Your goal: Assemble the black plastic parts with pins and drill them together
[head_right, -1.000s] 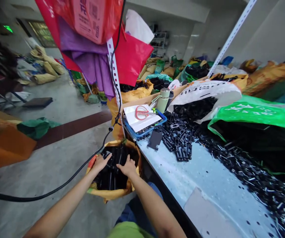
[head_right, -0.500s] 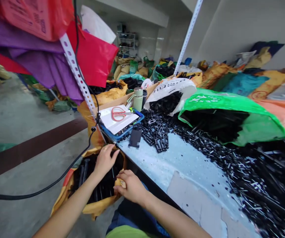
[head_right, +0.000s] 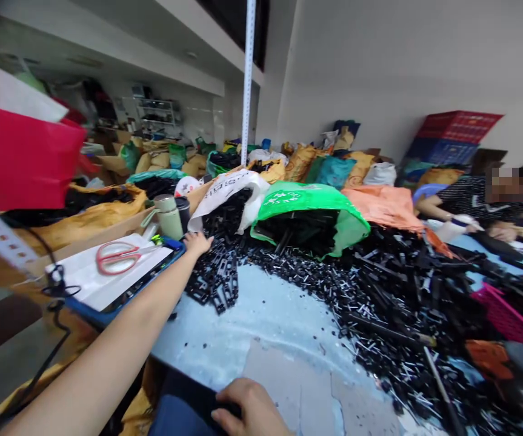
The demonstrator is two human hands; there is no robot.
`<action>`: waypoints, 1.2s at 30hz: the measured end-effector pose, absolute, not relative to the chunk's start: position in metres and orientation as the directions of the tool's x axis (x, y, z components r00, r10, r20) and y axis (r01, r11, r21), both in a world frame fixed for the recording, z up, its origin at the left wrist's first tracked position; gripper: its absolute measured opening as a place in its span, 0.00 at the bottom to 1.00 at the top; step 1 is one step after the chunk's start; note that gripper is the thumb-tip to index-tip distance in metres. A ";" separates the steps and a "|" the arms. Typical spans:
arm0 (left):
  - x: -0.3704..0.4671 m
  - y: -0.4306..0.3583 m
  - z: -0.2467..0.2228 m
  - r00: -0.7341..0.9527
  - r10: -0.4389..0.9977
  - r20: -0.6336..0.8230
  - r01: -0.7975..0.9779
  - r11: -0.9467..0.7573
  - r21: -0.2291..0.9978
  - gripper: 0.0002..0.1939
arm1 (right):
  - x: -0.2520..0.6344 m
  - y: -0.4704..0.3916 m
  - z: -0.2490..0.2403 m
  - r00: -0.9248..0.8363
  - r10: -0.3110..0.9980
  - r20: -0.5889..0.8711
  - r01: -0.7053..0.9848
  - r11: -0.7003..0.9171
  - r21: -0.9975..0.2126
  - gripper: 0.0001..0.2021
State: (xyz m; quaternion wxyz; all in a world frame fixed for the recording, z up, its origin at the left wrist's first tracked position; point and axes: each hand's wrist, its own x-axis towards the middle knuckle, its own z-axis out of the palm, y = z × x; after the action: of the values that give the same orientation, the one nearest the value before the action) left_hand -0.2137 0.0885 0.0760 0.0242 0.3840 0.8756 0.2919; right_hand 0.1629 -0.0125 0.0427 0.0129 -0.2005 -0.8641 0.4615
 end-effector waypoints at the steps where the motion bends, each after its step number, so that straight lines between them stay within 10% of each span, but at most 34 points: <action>1: -0.219 0.096 0.071 -0.744 0.653 0.144 0.617 0.588 0.522 0.25 | 0.171 -0.004 0.042 -0.909 0.381 -0.172 0.352 0.478 -0.804 0.11; 6: -0.217 0.120 0.030 -0.817 0.573 0.057 0.537 0.722 0.436 0.39 | 0.167 0.079 0.049 -0.887 0.461 -0.035 0.306 0.529 -0.792 0.11; 18: -0.191 0.109 0.005 -0.794 0.567 0.221 0.606 0.703 0.372 0.19 | -0.001 0.311 0.062 -0.316 0.946 0.069 0.595 0.254 -0.763 0.37; 30: -0.110 0.069 0.045 -0.561 0.742 0.366 0.755 0.277 0.594 0.15 | 0.103 0.243 0.049 -0.616 0.787 -0.033 0.250 0.155 -0.956 0.23; 36: -0.005 0.016 0.054 -0.176 0.981 0.082 0.761 0.083 0.643 0.13 | 0.207 0.153 0.035 -0.820 0.530 -0.216 0.462 0.389 -0.797 0.32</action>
State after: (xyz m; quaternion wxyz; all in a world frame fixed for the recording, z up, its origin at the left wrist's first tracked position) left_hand -0.0052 0.0163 0.0538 0.1906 0.6128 0.7107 0.2880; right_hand 0.2066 0.1525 0.0347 0.0367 -0.2979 -0.8326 0.4655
